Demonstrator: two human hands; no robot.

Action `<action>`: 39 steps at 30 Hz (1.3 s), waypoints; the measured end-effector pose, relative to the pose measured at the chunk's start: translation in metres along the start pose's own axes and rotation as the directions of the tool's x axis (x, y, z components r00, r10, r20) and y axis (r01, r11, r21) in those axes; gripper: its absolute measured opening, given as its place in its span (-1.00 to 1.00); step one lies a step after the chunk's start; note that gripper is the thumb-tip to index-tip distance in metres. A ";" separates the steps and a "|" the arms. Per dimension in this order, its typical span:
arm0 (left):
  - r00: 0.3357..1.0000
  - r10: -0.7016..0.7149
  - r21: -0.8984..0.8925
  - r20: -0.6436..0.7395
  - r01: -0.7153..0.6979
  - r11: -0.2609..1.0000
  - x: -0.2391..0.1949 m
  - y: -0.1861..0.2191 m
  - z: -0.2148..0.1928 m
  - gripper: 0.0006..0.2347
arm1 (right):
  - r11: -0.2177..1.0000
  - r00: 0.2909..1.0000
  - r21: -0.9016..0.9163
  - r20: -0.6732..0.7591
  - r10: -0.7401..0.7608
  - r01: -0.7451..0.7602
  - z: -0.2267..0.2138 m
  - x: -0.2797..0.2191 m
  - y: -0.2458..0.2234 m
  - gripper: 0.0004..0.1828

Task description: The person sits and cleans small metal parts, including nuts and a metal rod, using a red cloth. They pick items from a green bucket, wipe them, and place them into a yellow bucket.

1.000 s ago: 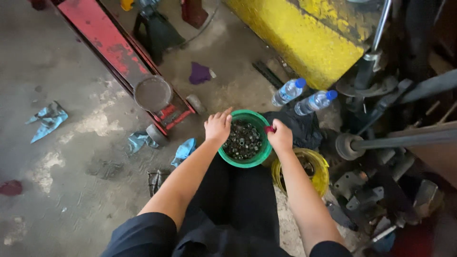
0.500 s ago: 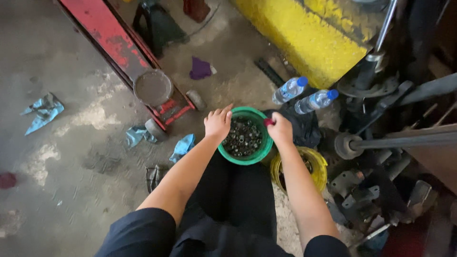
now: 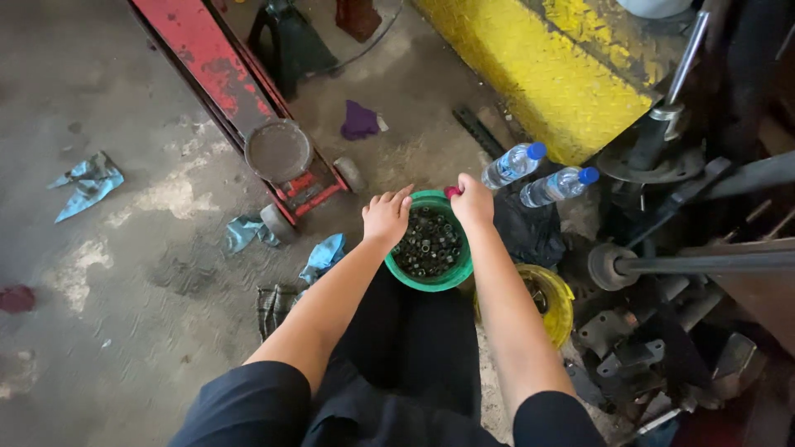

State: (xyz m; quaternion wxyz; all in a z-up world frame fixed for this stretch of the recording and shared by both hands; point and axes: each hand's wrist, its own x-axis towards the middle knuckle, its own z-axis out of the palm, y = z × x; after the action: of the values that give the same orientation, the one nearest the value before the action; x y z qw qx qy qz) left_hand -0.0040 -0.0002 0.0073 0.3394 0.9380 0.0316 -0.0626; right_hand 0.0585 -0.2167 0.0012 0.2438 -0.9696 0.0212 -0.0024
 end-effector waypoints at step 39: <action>0.999 0.025 0.055 -0.025 -0.023 0.998 0.003 -0.005 0.010 -0.64 | 0.949 0.958 0.206 -0.109 0.266 -0.240 -0.027 -0.184 0.019 -0.84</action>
State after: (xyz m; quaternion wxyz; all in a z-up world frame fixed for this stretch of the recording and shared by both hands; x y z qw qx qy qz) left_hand -0.0030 -0.0033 -0.0038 0.3141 0.9479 0.0229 -0.0475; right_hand -0.1263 -0.2387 0.0168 0.3317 -0.9286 0.1619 -0.0387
